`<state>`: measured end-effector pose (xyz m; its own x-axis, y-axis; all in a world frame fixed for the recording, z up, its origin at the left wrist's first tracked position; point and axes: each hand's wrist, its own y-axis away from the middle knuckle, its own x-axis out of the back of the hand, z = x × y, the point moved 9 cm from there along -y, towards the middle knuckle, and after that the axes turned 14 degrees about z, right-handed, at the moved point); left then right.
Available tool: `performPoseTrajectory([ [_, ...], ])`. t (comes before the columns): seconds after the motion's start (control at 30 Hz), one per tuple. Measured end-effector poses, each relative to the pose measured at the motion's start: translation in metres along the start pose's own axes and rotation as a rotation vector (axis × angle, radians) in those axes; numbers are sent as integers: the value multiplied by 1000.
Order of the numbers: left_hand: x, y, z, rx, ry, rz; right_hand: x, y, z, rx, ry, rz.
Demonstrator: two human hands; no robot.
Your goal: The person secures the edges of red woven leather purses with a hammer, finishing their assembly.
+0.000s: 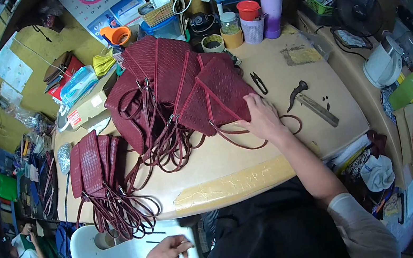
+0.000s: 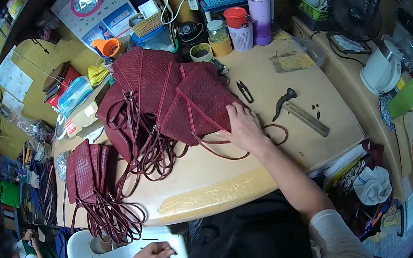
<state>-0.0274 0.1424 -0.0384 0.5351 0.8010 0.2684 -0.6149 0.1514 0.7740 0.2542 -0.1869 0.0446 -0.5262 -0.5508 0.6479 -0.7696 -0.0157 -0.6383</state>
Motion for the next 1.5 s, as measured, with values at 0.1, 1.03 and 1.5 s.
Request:
performPoseTrajectory([
  [0.1,-34,-20,36,-129,106,-56,-20,-13,2,-50,181,-227],
  [1.03,-17,-69,175,-693,793,187,64,143,19,-586,-517,-909],
  [1.5,44,-36,139,-853,679,1078,53,118,-31,-732,-1315,-440],
])
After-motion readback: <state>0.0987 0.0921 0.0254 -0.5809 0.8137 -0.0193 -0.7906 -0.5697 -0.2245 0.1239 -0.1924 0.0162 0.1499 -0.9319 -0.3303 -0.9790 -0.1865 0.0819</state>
